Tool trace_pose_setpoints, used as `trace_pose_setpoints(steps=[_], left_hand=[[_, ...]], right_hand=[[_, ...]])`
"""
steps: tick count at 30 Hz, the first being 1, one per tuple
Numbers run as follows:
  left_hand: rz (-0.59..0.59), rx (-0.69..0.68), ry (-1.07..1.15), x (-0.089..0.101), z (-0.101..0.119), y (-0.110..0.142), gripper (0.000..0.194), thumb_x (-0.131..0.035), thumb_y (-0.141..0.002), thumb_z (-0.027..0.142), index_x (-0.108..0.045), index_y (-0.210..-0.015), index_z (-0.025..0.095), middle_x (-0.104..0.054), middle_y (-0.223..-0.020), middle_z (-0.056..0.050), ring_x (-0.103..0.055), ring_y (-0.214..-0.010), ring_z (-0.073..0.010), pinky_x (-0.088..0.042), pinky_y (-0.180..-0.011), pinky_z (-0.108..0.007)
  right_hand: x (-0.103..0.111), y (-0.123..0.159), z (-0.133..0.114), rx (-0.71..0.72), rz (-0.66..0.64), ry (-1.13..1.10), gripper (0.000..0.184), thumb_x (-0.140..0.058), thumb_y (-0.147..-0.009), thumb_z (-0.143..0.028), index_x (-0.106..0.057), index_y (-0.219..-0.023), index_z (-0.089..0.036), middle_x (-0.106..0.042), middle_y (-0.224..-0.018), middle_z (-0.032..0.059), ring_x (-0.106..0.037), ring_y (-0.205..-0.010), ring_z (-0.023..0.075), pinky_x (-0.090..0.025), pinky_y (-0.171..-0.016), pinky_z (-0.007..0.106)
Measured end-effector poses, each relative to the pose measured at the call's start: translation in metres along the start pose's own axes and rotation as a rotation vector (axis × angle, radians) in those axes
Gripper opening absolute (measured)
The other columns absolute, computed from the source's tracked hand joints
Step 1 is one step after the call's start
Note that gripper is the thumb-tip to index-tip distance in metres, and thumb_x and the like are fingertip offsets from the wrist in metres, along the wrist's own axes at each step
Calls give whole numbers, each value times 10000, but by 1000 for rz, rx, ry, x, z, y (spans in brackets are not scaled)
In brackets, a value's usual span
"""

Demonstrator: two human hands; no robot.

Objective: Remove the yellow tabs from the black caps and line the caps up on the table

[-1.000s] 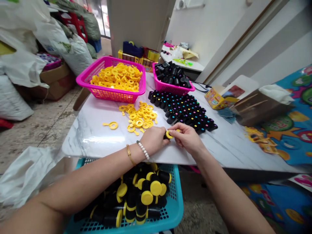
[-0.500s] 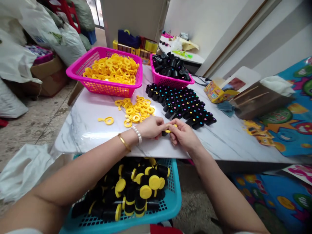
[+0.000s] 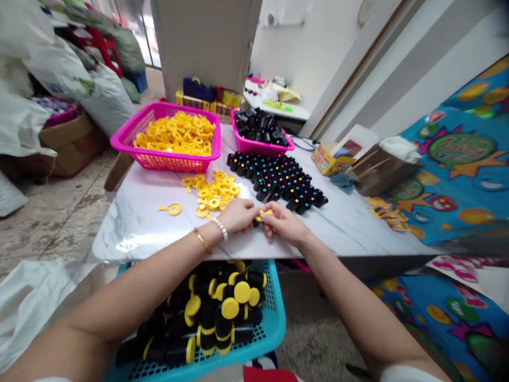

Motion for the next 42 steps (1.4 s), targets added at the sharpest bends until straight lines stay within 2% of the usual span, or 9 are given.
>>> trace_pose_setpoints(steps=[6,12,19,26,29,32,35,39,42], left_hand=[[173,-328,-240,3,12,22,262,-543,-792,312,-592,-1007,172,-617,-649,10,-576,-609,-146,-370,-545,-227],[179,-405,-398,1,14,21,182,-588,-798,345,-642,-782,171,-626,-681,-15,-552,-631,-142,-342,-571,-236],[132,-426,-483,2,20,22,239,-558,-835,361,-690,-958,204,-670,-754,-30,-575,-671,-155,-367,-610,-252],[127,-405,-528,-5,22,24,242,-518,-847,331,-669,-946,171,-670,-792,-49,-593,-700,-171,-420,-640,-266],[74,-466,-524,-7,23,41,309,-519,-829,254,-604,-1118,185,-660,-861,-45,-601,-756,-169,-452,-685,-262],[195,-491,-617,10,22,59,476,-516,-824,212,-471,-1295,165,-627,-1007,-79,-588,-889,-193,-468,-770,-289],[380,-383,-806,37,13,61,361,-527,-836,233,-550,-1184,139,-595,-1059,-117,-553,-973,-244,-460,-818,-349],[414,-261,-982,51,2,45,137,-527,-849,228,-623,-863,131,-602,-891,-110,-553,-860,-251,-463,-749,-358],[466,-286,-1054,51,5,40,168,-483,-871,187,-615,-776,143,-592,-803,-91,-537,-833,-247,-450,-774,-373]], right_hand=[[5,2,1,31,128,-19,323,-679,-765,-410,-517,-907,-170,-494,-548,-91,-390,-380,39,-314,-342,149],[18,12,8,28,202,-323,318,-713,-722,-301,-637,-974,-123,-625,-671,8,-548,-528,75,-405,-431,158],[5,-3,2,-200,-118,-207,257,-690,-760,-331,-521,-896,-194,-430,-399,-125,-277,-274,27,-170,-276,111],[-3,-3,-8,-139,-119,-56,224,-595,-823,-348,-431,-914,-225,-493,-408,-126,-336,-269,50,-249,-283,110],[-7,14,-4,-82,-118,-18,244,-597,-826,-349,-424,-940,-221,-555,-449,-102,-395,-274,63,-287,-278,121],[-19,39,4,-104,-161,-5,224,-587,-844,-356,-434,-926,-215,-559,-470,-95,-423,-281,63,-289,-276,121],[-37,63,7,-100,-193,41,214,-591,-847,-355,-473,-938,-202,-558,-530,-85,-478,-337,62,-334,-313,128],[-49,65,-6,-11,-188,83,197,-589,-845,-322,-525,-968,-182,-535,-564,-75,-504,-408,60,-387,-392,151],[-30,45,-22,101,11,119,180,-578,-846,-332,-558,-902,-163,-555,-585,-45,-518,-440,68,-383,-410,164]])
Point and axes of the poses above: each hand's wrist, its own y-axis away from the middle knuckle, its own x-axis out of the back of the hand, z = x × y, the point moved 7 cm from there along -y, towards the middle knuckle
